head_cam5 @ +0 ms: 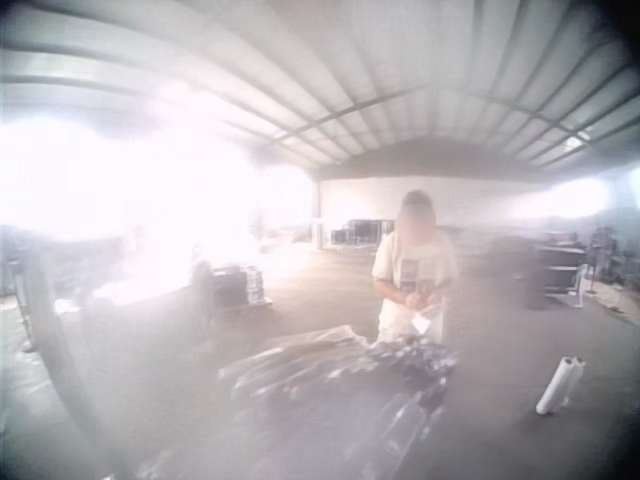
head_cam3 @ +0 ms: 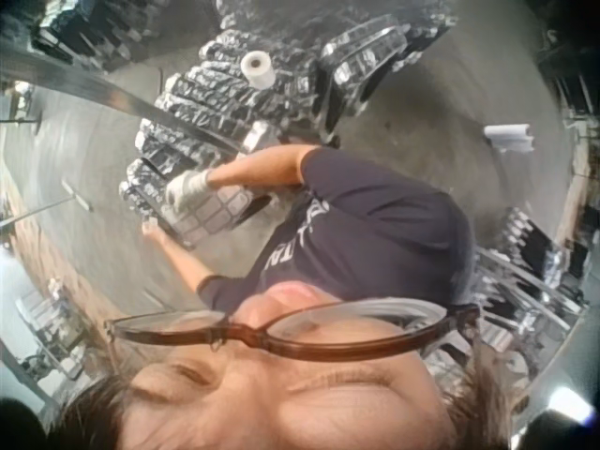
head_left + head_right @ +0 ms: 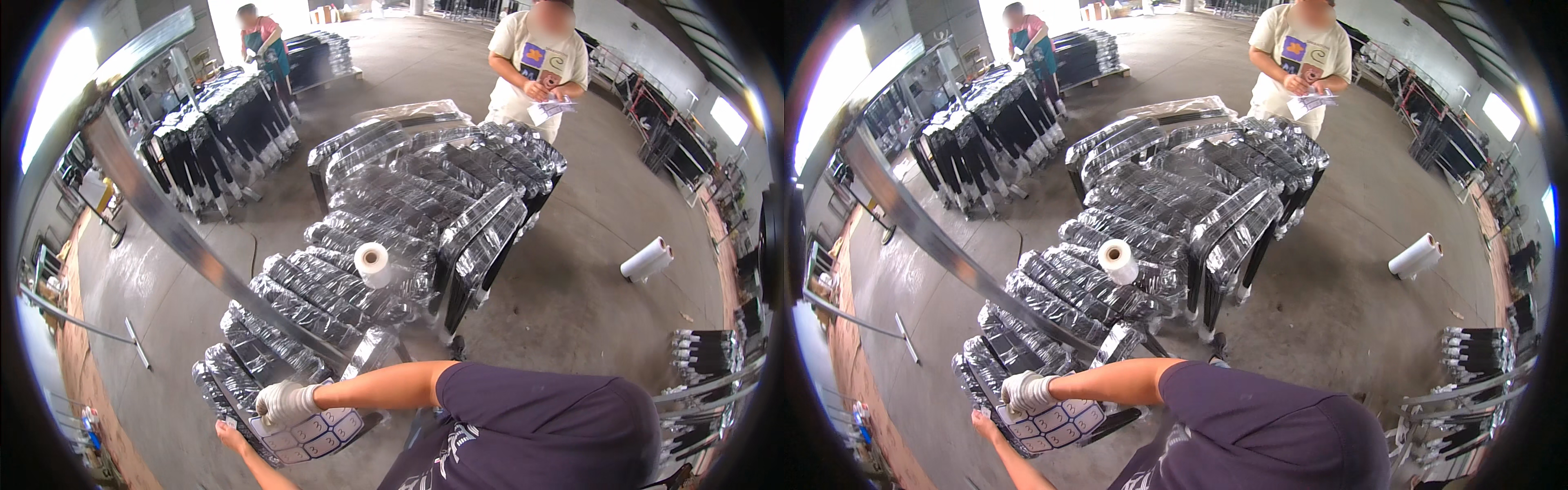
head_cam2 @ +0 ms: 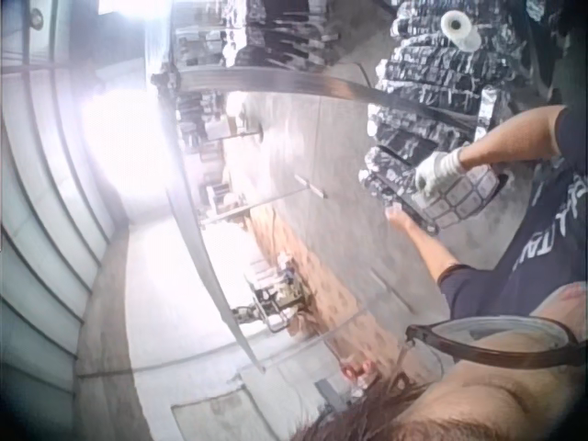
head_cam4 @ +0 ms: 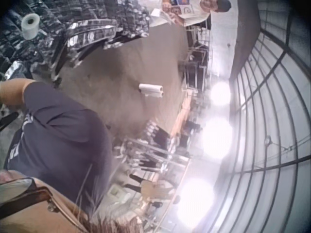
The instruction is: The person peels adhesive labels from a sheet and applies them individually to the plastic wrap on stacked metal frames.
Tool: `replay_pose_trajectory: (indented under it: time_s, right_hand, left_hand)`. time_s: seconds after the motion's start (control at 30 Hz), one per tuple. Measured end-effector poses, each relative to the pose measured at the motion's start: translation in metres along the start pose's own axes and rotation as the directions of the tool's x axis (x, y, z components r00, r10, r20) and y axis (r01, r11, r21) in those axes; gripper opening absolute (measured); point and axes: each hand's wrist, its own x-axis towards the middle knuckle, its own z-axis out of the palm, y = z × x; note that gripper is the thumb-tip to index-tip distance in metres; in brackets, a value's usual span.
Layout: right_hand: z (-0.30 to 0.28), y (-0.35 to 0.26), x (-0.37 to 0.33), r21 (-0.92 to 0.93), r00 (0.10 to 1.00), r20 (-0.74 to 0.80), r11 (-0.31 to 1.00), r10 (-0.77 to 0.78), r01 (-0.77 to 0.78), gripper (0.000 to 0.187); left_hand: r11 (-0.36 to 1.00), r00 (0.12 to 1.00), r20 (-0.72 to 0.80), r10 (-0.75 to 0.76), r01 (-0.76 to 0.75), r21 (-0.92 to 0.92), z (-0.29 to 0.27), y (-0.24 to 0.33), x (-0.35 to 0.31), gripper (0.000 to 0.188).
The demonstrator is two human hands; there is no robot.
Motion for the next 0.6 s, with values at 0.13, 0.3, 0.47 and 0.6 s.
replay_pose_trajectory:
  time_s: [0.13, 0.3, 0.47, 0.6]
  right_hand:
    - [-0.025, -0.006, -0.024, -0.043, 0.997, -0.059, 0.998, 0.051, -0.054, 0.018]
    - [-0.037, 0.018, -0.038, 0.087, 0.974, -0.165, 0.986, 0.152, -0.139, 0.022]
    - [-0.049, 0.028, -0.053, 0.161, 0.955, -0.204, 0.970, 0.214, -0.183, 0.023]
    - [-0.060, 0.019, -0.077, 0.104, 0.944, -0.245, 0.974, 0.223, -0.203, 0.025]
  left_hand:
    - [0.991, 0.990, 0.074, -0.122, 0.125, -0.044, -0.014, 0.041, -0.012, 0.035]
    - [0.773, 0.968, -0.102, 0.228, -0.244, -0.586, -0.116, 0.253, -0.076, 0.039]
    - [0.388, 0.682, -0.365, 0.634, -0.689, -0.612, -0.215, 0.421, -0.179, 0.039]
    - [-0.084, 0.162, -0.533, 0.831, -0.909, -0.408, -0.251, 0.465, -0.187, 0.065]
